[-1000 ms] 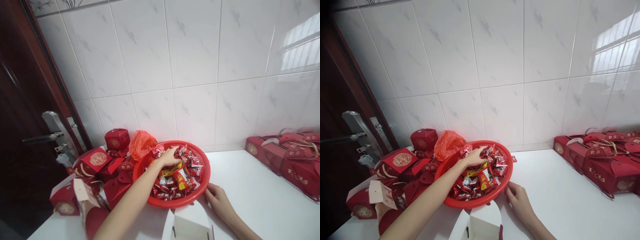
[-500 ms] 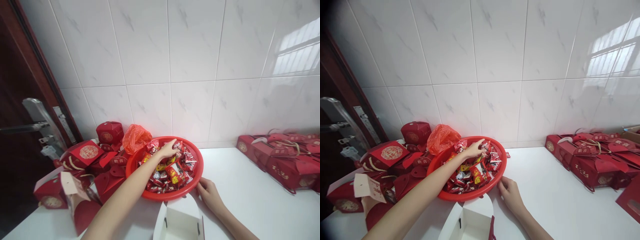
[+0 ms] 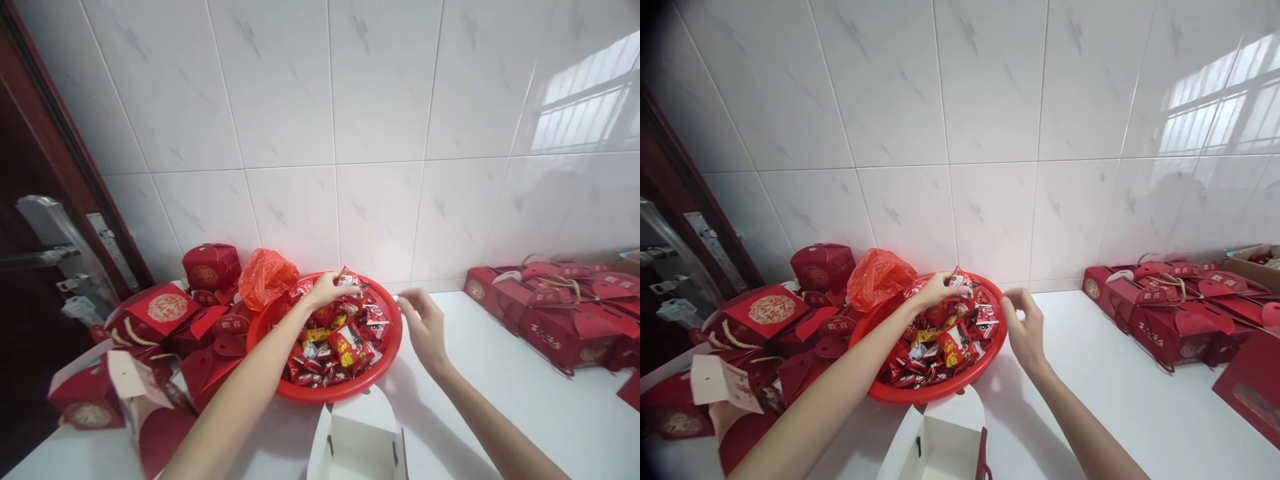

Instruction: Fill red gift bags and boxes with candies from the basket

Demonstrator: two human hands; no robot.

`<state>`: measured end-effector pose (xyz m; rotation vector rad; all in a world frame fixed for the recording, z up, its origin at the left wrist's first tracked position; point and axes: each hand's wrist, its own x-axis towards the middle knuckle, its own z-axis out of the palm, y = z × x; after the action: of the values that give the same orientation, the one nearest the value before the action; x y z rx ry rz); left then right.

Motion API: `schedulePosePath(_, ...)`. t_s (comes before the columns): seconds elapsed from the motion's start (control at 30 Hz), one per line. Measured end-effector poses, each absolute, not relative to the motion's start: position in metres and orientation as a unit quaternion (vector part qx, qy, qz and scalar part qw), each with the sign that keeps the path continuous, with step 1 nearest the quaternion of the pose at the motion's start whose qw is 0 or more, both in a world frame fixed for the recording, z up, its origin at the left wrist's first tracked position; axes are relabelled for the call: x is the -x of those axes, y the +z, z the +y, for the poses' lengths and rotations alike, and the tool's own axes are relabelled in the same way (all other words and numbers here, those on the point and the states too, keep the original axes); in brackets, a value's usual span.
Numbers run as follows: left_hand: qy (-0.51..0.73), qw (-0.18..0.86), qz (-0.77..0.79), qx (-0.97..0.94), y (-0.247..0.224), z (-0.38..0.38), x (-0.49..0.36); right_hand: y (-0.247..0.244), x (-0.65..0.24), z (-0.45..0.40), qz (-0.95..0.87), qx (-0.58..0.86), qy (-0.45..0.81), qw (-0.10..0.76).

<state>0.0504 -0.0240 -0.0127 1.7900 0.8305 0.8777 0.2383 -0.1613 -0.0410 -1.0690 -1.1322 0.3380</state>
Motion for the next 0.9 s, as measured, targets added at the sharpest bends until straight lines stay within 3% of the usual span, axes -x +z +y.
schedulePosePath(0.23,0.475,0.481,0.32,-0.664,-0.002,-0.03,-0.055,-0.011,-0.204,-0.094,-0.383,0.451,0.44,0.675)
schedulePosePath(0.33,0.5,0.476,0.32,-0.649,-0.006,-0.027,-0.056,-0.013,-0.202,-0.085,-0.396,0.392,0.499,0.663)
schedulePosePath(0.9,0.387,0.53,0.311,-0.688,-0.01,-0.027,-0.061,-0.025,-0.214,-0.084,-0.358,0.366,0.395,0.763)
